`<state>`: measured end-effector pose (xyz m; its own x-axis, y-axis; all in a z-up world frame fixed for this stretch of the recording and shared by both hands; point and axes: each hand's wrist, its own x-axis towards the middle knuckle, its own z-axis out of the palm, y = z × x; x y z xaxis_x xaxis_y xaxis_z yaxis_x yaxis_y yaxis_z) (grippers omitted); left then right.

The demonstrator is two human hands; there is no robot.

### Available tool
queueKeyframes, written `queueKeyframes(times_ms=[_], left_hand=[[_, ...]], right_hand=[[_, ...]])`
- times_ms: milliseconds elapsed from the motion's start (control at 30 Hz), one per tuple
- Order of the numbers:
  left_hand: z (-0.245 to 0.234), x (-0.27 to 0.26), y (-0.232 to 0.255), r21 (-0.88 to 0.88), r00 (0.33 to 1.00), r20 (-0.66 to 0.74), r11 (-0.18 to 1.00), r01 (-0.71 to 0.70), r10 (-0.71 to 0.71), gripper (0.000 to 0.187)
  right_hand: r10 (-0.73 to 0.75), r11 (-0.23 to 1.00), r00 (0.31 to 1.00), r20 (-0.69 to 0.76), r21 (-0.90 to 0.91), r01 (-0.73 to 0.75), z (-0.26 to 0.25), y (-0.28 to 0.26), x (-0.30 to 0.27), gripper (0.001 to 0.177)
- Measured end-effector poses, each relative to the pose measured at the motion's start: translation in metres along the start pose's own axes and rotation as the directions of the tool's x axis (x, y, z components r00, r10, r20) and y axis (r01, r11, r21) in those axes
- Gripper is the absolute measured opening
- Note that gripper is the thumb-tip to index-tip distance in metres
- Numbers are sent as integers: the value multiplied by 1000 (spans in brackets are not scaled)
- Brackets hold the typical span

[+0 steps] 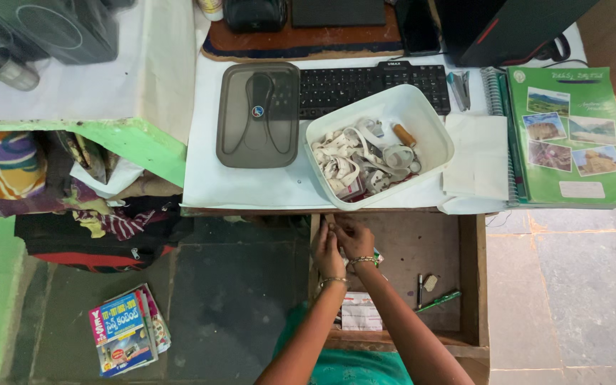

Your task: The person sorts through a drawer and a plastic container on a desk, picking up small items such as pens, tape, and miscellaneous objects. They place some items into a cardboard box and arrange others on the desk surface.

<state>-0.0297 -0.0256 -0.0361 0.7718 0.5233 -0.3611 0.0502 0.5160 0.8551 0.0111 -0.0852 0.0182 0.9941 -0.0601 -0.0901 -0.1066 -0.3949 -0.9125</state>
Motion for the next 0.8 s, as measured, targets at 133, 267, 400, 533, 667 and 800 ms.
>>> queueKeyframes(times_ms=[133,267,400,533,667,800], left_hand=[[-3,0,5,68,996,34,994,-83,81,45],[-8,0,11,70,988,90,989,-133,127,45],[-6,-3,23,252,977,89,944,-212,195,39],[-4,-7,38,270,977,137,943,-196,164,45],[-1,-16,43,275,954,182,919,-282,239,44],[-2,-17,52,288,904,298,874,-392,307,48]], right_hand=[[117,990,993,-7,-77,-117,3,1,0,30],[175,975,985,9,139,-174,10,7,-4,31],[251,909,967,52,329,-254,14,16,-2,31],[255,874,966,46,417,-251,18,29,2,26],[214,877,976,30,435,-206,20,39,2,20],[244,904,970,4,361,-229,20,36,3,17]])
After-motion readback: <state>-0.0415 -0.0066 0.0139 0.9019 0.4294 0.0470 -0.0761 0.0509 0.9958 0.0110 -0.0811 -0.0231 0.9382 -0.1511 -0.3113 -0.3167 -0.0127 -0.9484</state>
